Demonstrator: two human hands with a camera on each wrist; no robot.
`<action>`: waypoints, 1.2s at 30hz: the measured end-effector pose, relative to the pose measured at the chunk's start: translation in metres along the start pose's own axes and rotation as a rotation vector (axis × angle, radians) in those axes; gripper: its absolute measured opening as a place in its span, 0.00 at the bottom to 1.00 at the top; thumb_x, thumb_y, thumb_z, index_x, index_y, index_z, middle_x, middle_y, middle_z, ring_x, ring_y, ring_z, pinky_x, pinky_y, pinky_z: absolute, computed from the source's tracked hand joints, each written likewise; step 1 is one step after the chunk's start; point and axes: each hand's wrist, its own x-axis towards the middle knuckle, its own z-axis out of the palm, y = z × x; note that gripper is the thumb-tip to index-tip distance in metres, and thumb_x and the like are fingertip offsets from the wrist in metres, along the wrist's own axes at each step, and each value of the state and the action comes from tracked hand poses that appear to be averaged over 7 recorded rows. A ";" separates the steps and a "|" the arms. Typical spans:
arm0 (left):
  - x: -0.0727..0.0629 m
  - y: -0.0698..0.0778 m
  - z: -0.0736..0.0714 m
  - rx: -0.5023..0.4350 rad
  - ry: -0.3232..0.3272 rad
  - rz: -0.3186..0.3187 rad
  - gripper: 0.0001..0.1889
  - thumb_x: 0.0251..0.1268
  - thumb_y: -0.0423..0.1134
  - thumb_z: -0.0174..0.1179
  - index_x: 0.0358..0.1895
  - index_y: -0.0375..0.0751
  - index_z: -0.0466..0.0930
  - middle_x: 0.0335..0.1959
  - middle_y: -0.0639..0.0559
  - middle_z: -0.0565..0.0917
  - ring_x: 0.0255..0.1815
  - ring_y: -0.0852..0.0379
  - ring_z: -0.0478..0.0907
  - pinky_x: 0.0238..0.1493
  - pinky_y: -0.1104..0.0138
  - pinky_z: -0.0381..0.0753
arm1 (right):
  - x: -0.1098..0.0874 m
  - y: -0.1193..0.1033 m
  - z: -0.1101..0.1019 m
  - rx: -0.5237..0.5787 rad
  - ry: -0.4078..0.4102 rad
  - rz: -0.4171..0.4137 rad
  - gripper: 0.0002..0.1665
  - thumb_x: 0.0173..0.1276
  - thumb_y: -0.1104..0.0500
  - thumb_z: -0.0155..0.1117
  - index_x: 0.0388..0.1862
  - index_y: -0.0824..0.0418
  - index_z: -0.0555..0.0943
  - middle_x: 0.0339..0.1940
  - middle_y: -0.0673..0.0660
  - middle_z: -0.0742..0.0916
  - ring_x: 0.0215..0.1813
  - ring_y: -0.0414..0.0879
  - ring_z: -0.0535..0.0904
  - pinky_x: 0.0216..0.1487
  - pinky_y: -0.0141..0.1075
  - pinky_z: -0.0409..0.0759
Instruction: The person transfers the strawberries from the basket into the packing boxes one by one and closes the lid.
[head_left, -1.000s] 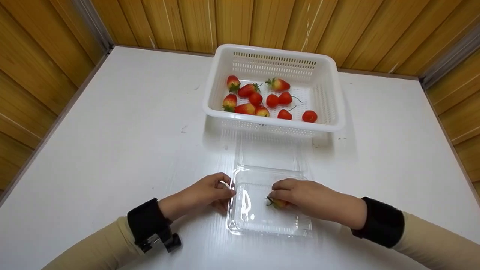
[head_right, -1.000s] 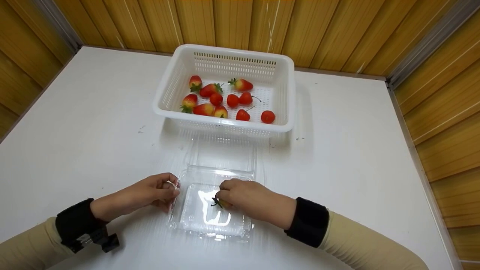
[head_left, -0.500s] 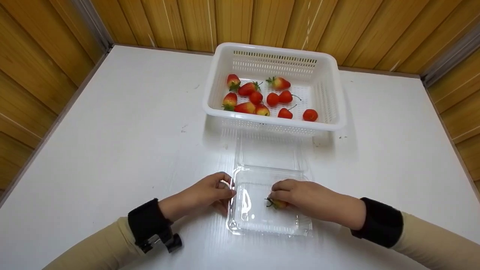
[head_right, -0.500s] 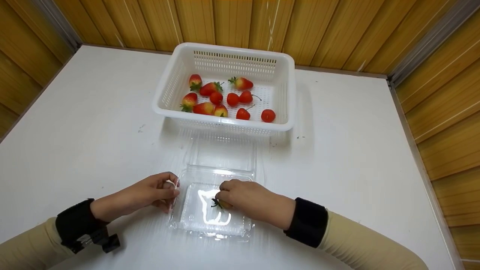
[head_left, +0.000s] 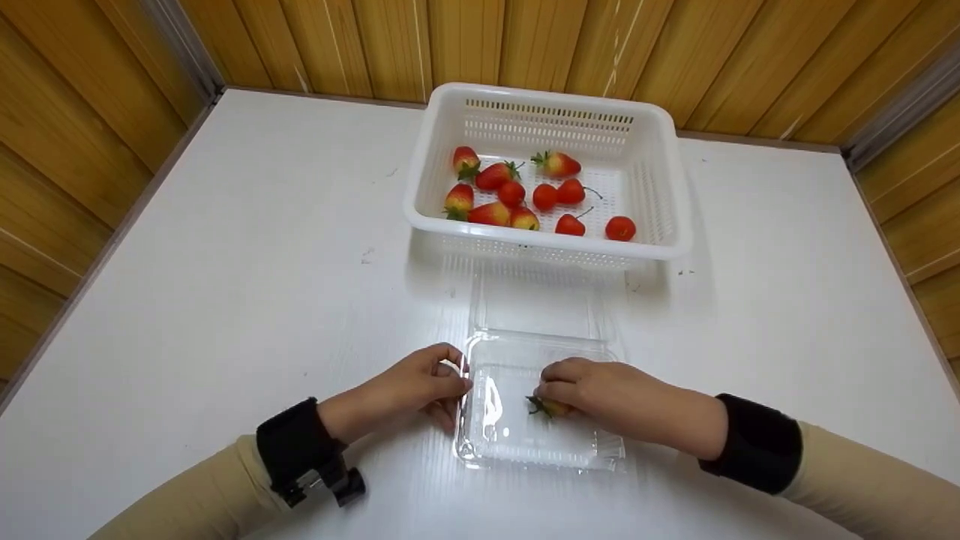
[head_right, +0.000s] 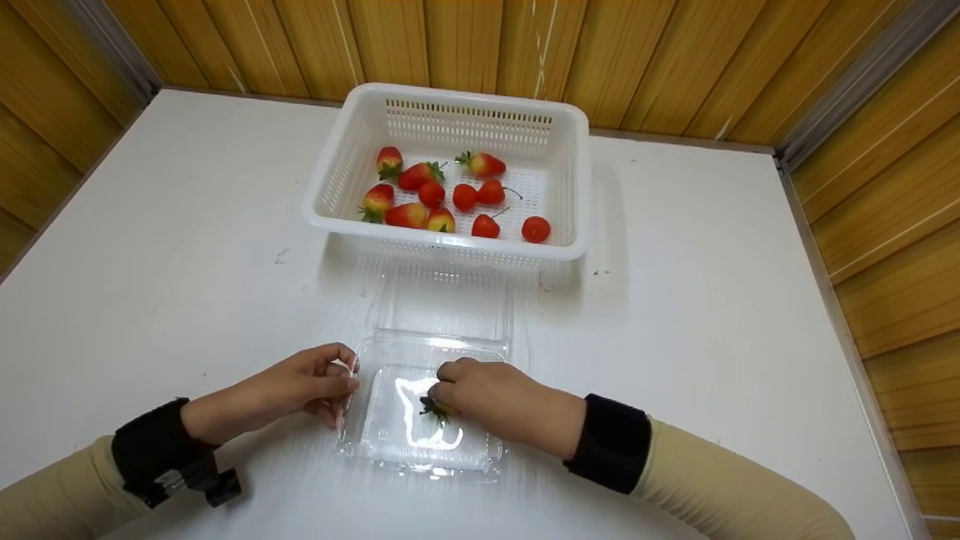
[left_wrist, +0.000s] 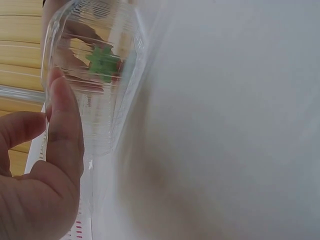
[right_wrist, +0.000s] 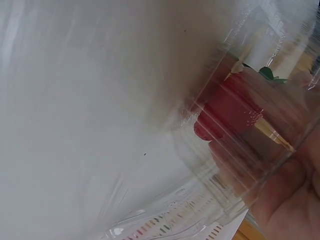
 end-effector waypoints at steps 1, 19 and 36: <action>0.000 0.000 0.000 0.002 0.001 0.000 0.11 0.71 0.30 0.55 0.51 0.34 0.66 0.26 0.53 0.80 0.22 0.63 0.82 0.30 0.71 0.87 | 0.000 0.000 -0.001 0.000 -0.004 0.003 0.18 0.60 0.72 0.72 0.46 0.59 0.82 0.47 0.53 0.85 0.48 0.43 0.81 0.44 0.29 0.84; -0.004 0.000 -0.002 0.028 0.030 -0.015 0.16 0.72 0.38 0.54 0.57 0.34 0.67 0.25 0.53 0.82 0.23 0.61 0.81 0.29 0.70 0.85 | 0.003 -0.007 -0.012 0.013 -0.093 0.066 0.21 0.67 0.69 0.68 0.57 0.57 0.82 0.54 0.55 0.85 0.56 0.47 0.82 0.54 0.36 0.88; -0.020 0.035 -0.029 0.183 0.229 0.063 0.21 0.75 0.38 0.49 0.65 0.32 0.67 0.55 0.37 0.81 0.52 0.53 0.82 0.48 0.67 0.84 | -0.006 -0.013 -0.053 0.000 0.006 0.124 0.32 0.59 0.64 0.78 0.63 0.56 0.80 0.60 0.57 0.85 0.60 0.51 0.83 0.55 0.43 0.89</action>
